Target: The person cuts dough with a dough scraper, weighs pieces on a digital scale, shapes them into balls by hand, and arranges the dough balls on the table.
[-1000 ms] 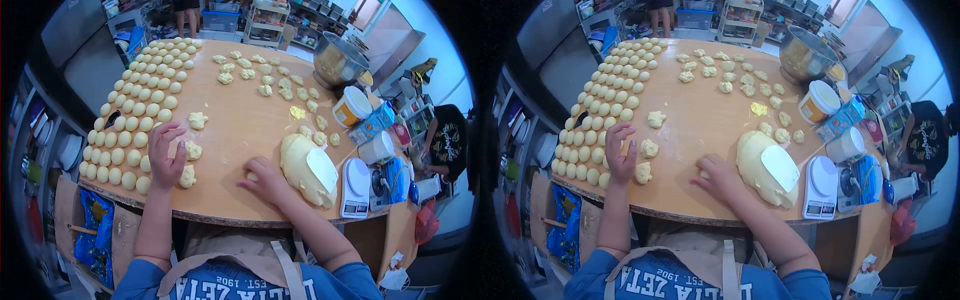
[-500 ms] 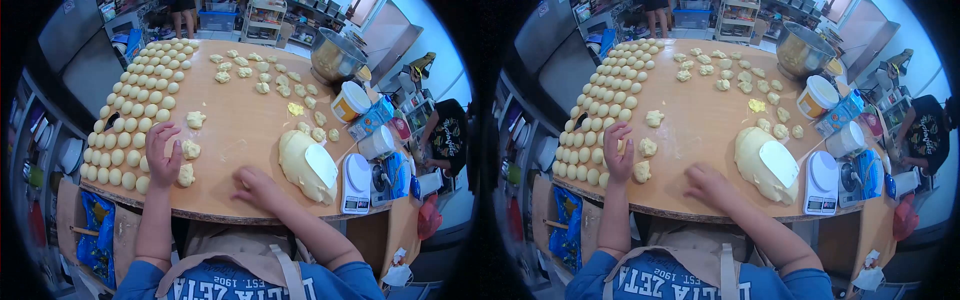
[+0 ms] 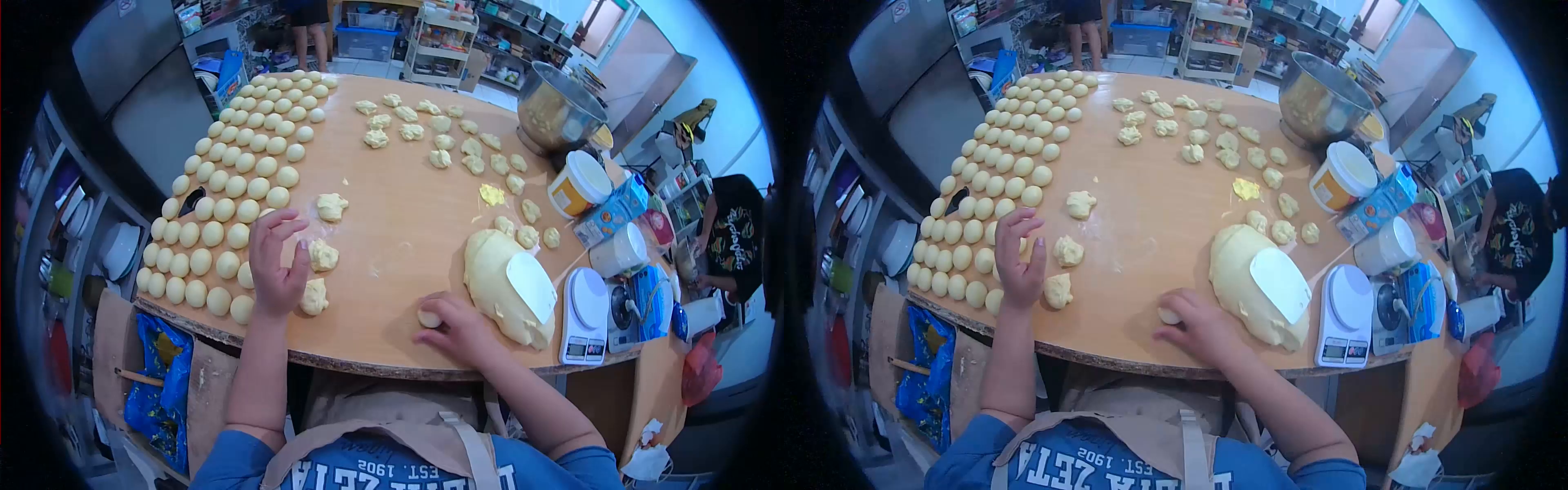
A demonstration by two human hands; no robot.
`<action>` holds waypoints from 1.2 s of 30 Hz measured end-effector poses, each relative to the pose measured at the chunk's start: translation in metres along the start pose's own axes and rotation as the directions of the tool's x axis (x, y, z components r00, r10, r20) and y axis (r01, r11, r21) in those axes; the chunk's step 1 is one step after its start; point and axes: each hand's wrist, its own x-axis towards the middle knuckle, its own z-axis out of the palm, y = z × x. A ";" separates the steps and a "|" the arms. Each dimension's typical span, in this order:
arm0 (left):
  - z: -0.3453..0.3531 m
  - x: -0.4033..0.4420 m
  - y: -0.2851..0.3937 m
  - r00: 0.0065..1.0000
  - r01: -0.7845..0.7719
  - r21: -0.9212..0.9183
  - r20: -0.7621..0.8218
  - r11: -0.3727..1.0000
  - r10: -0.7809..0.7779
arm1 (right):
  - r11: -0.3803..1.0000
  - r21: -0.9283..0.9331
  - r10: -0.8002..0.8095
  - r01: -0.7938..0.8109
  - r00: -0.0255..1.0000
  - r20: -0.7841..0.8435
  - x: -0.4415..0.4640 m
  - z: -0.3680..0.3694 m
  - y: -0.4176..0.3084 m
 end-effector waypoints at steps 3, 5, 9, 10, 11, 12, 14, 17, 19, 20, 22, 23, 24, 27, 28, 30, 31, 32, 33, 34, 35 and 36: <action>0.001 0.001 0.004 1.000 -0.006 -0.004 0.017 1.000 0.006 | 0.995 -0.097 0.012 -0.019 0.997 -0.070 0.018 0.002 0.009; 0.001 -0.001 0.001 0.999 -0.025 0.019 0.025 1.000 0.024 | 0.999 -0.025 -0.024 0.023 0.999 -0.044 0.031 0.011 0.002; 0.001 -0.002 -0.002 0.999 -0.033 0.033 0.015 0.999 0.033 | 0.998 0.041 -0.042 0.040 0.998 0.055 0.013 0.010 -0.011; 0.000 -0.001 -0.003 0.999 -0.034 0.033 0.014 0.999 0.033 | 0.997 0.060 -0.046 0.043 0.998 0.044 0.003 0.006 -0.002; 0.000 -0.001 -0.003 0.999 -0.033 0.031 0.012 0.999 0.032 | 0.996 0.077 -0.048 0.046 0.998 0.034 0.000 0.004 0.004; 0.000 -0.001 -0.002 0.999 -0.031 0.027 0.014 0.999 0.030 | 0.999 0.035 -0.030 0.030 0.999 0.028 0.004 0.003 0.006; 0.001 0.000 -0.001 0.999 -0.040 0.038 0.019 0.998 0.039 | 0.999 -0.037 0.021 -0.021 1.000 -0.003 0.013 0.000 0.009; 0.002 -0.003 0.000 0.999 -0.038 0.035 0.034 0.999 0.037 | 0.998 -0.053 -0.037 0.034 0.998 -0.052 0.036 0.018 0.001; 0.001 0.000 -0.001 0.999 -0.029 0.024 0.027 0.999 0.029 | 0.999 -0.003 -0.047 0.047 0.999 0.006 0.024 0.016 -0.008; 0.001 0.000 0.000 1.000 -0.018 0.013 0.016 1.000 0.017 | 0.998 0.019 -0.058 0.057 0.997 0.042 0.017 0.014 -0.010; 0.000 0.000 0.000 1.000 -0.003 -0.001 0.000 1.000 0.003 | 0.997 0.036 -0.071 0.071 0.997 0.015 0.003 0.004 0.008; 0.000 0.000 0.001 1.000 -0.007 -0.005 0.001 1.000 0.007 | 0.996 0.045 -0.072 0.071 0.997 0.002 -0.001 0.002 0.016; 0.000 0.000 0.001 1.000 -0.010 -0.012 0.009 1.000 0.010 | 0.999 0.020 -0.044 0.044 0.999 0.000 0.004 0.000 0.016; 0.003 -0.001 0.003 1.000 -0.019 0.002 0.002 1.000 0.019 | 1.000 -0.024 -0.010 0.009 0.999 -0.034 0.026 0.005 0.007; 0.004 -0.002 0.004 1.000 -0.013 -0.005 0.009 1.000 0.013 | 0.998 -0.027 -0.054 0.052 0.997 -0.049 0.033 0.012 0.000; 0.004 -0.001 0.003 1.000 -0.007 -0.008 0.014 1.000 0.007 | 0.995 0.005 -0.100 0.100 0.995 -0.016 0.031 0.018 -0.007; 0.003 0.000 0.001 1.000 -0.014 -0.001 0.020 1.000 0.014 | 0.996 0.033 -0.087 0.087 0.996 0.000 0.022 0.018 -0.009; 0.003 -0.001 -0.001 1.000 -0.018 0.005 0.022 1.000 0.017 | 0.996 0.058 -0.075 0.074 0.997 0.022 0.010 0.013 -0.008; 0.003 -0.002 -0.001 1.000 -0.016 0.008 0.023 1.000 0.016 | 0.995 0.081 -0.061 0.057 0.997 0.049 0.004 0.007 -0.007; 0.003 -0.001 -0.001 1.000 -0.017 0.008 0.023 1.000 0.017 | 0.999 0.054 -0.012 0.008 0.998 0.063 0.005 0.002 -0.004; 0.003 -0.001 -0.001 1.000 -0.016 0.013 0.020 1.000 0.016 | 0.999 0.026 0.041 -0.043 0.996 0.074 0.006 -0.003 0.001; 0.004 -0.001 0.000 1.000 -0.015 0.013 0.025 1.000 0.014 | 0.995 0.000 0.100 -0.101 0.992 0.083 0.007 -0.006 0.005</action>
